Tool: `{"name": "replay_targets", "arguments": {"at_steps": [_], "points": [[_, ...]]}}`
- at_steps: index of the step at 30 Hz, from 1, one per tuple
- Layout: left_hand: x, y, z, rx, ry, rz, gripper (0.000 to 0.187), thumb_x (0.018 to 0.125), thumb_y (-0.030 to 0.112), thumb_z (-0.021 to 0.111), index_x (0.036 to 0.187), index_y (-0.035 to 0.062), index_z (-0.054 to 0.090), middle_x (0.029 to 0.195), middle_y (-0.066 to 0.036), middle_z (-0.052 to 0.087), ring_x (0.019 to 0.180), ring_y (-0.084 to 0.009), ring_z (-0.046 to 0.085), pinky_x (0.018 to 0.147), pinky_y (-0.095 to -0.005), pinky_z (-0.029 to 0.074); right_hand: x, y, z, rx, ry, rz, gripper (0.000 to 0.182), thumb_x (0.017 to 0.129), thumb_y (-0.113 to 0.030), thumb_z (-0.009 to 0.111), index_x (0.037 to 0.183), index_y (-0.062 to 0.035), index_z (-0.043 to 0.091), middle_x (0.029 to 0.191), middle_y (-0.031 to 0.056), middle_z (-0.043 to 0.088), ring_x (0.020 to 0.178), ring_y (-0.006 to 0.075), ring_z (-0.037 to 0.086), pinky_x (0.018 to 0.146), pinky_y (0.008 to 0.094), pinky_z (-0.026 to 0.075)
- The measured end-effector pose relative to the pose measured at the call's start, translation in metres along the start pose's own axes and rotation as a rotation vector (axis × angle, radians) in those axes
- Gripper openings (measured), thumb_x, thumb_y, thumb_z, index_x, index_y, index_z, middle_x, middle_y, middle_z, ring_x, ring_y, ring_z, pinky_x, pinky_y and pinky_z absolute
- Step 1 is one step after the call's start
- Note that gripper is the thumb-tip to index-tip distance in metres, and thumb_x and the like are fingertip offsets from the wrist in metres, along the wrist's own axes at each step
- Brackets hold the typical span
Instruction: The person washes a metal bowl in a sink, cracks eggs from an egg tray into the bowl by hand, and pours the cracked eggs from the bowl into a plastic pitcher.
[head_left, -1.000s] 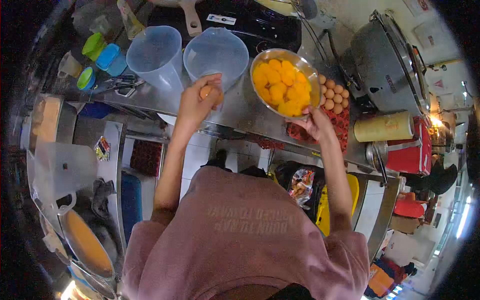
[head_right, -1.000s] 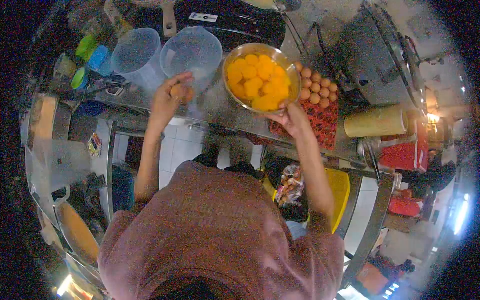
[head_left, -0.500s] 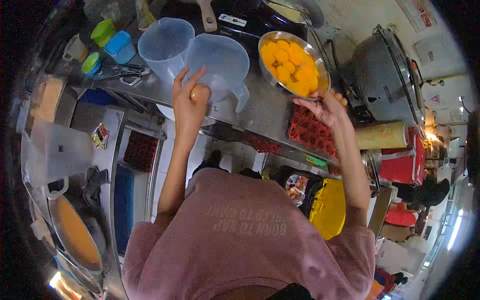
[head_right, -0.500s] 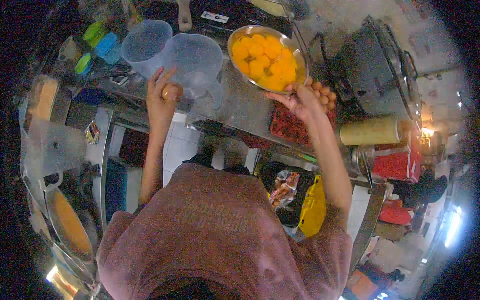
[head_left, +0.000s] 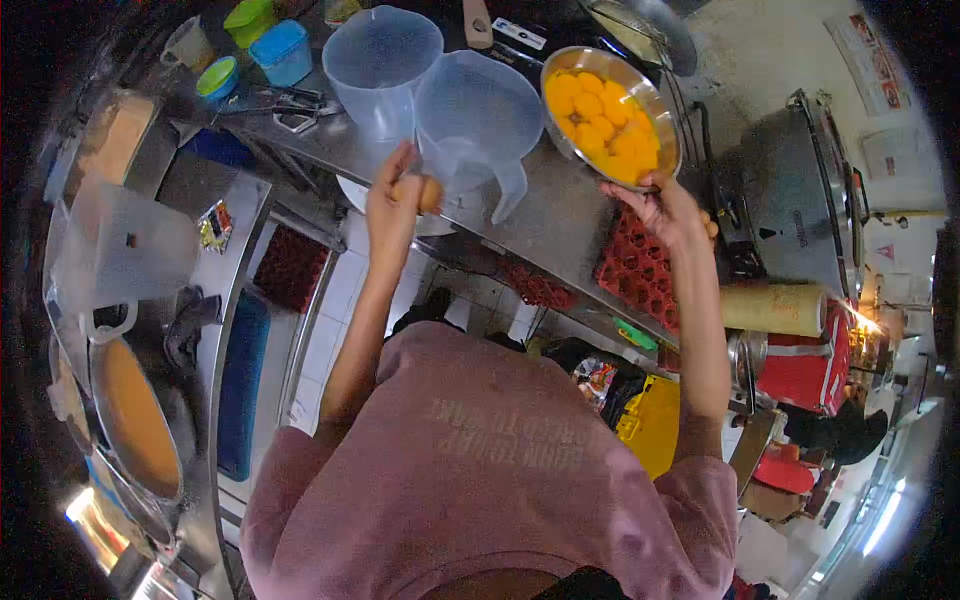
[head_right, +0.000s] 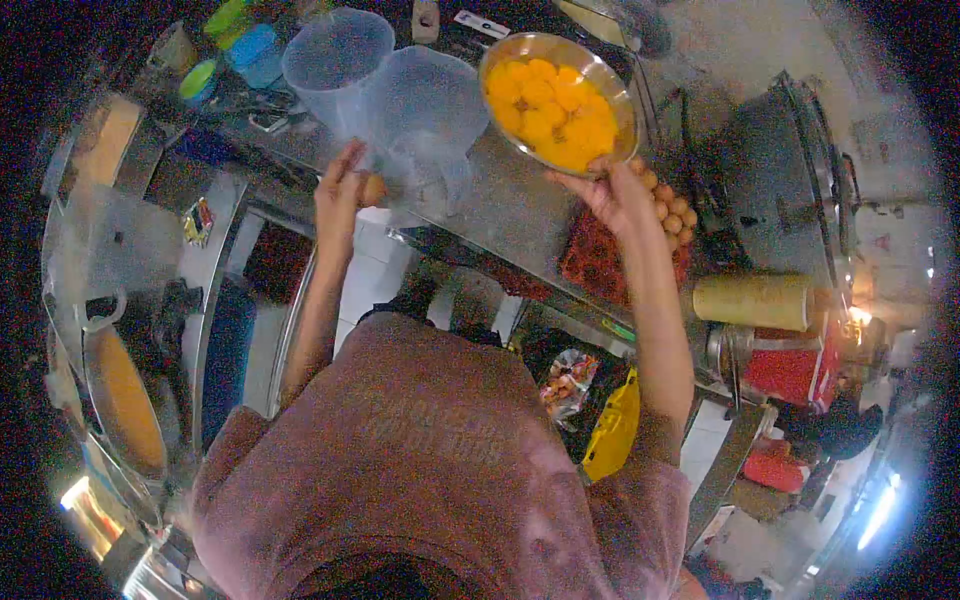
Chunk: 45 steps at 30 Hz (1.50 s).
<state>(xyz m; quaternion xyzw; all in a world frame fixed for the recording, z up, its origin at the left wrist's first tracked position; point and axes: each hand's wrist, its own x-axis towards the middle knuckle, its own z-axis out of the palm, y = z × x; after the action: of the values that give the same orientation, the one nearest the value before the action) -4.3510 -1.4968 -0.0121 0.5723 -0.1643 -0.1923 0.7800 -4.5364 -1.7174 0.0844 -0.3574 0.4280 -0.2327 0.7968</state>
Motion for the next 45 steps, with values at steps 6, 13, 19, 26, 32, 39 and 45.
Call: {"name": "replay_targets", "arguments": {"at_steps": [6,13,19,26,32,39,45], "points": [[-0.026,-0.014,0.021,-0.049,-0.226,-0.032,0.054,0.074,-0.003,0.048,0.125,-0.0051,0.031,0.069,-0.004,0.055,0.060,-0.0079,0.048,0.057,-0.0208,0.042,0.021,-0.024,-0.016,-0.113,-0.019,0.136,0.034,0.080,-0.004,0.032,0.110,0.0111,0.026,0.113,0.0293,0.042,0.095,0.0394,0.052,0.071,0.0379,0.054],[-0.048,-0.006,0.031,-0.038,-0.321,-0.016,0.053,0.079,0.005,0.050,0.125,-0.0088,0.027,0.069,-0.002,0.054,0.062,-0.0060,0.047,0.060,-0.0198,0.041,0.020,-0.031,0.002,-0.206,-0.039,0.065,0.036,0.081,-0.004,0.027,0.113,0.0124,0.024,0.115,0.0268,0.043,0.095,0.0381,0.053,0.076,0.0382,0.052],[-0.054,-0.026,0.032,-0.180,-0.312,-0.062,0.053,0.081,0.011,0.050,0.125,-0.0070,0.029,0.068,-0.001,0.053,0.061,-0.0048,0.046,0.060,-0.0195,0.041,0.018,-0.029,0.007,-0.188,-0.119,-0.034,0.032,0.080,0.002,0.030,0.106,0.0191,0.025,0.112,0.0321,0.037,0.098,0.0476,0.045,0.081,0.0434,0.048],[-0.053,-0.010,0.028,-0.086,-0.305,-0.141,0.051,0.080,0.007,0.049,0.124,-0.0087,0.029,0.066,-0.002,0.053,0.060,-0.0049,0.045,0.059,-0.0184,0.040,0.018,-0.020,0.016,-0.293,-0.115,-0.168,0.039,0.079,0.001,0.032,0.112,0.0192,0.023,0.114,0.0307,0.038,0.095,0.0417,0.050,0.075,0.0391,0.052],[-0.052,-0.018,0.027,-0.206,-0.293,-0.158,0.054,0.077,0.004,0.050,0.124,-0.0098,0.028,0.066,-0.002,0.052,0.060,-0.0053,0.045,0.059,-0.0189,0.040,0.006,-0.018,0.034,-0.389,-0.045,-0.240,0.034,0.078,0.001,0.035,0.106,0.0188,0.029,0.111,0.0279,0.041,0.093,0.0396,0.052,0.072,0.0384,0.053],[-0.051,-0.015,0.029,-0.265,-0.275,-0.174,0.051,0.078,0.004,0.049,0.123,-0.0103,0.029,0.066,-0.001,0.050,0.060,-0.0059,0.045,0.058,-0.0185,0.040,0.002,-0.018,0.042,-0.398,-0.022,-0.285,0.031,0.077,0.002,0.035,0.104,0.0176,0.031,0.110,0.0283,0.041,0.096,0.0391,0.050,0.072,0.0412,0.053],[-0.049,-0.018,0.027,-0.252,-0.227,-0.150,0.044,0.081,0.003,0.045,0.122,-0.0092,0.033,0.065,-0.001,0.049,0.058,-0.0064,0.044,0.056,-0.0190,0.039,0.020,-0.019,0.031,-0.397,-0.083,-0.310,0.035,0.078,0.001,0.034,0.108,0.0180,0.028,0.111,0.0277,0.040,0.097,0.0380,0.050,0.073,0.0420,0.053]]}}
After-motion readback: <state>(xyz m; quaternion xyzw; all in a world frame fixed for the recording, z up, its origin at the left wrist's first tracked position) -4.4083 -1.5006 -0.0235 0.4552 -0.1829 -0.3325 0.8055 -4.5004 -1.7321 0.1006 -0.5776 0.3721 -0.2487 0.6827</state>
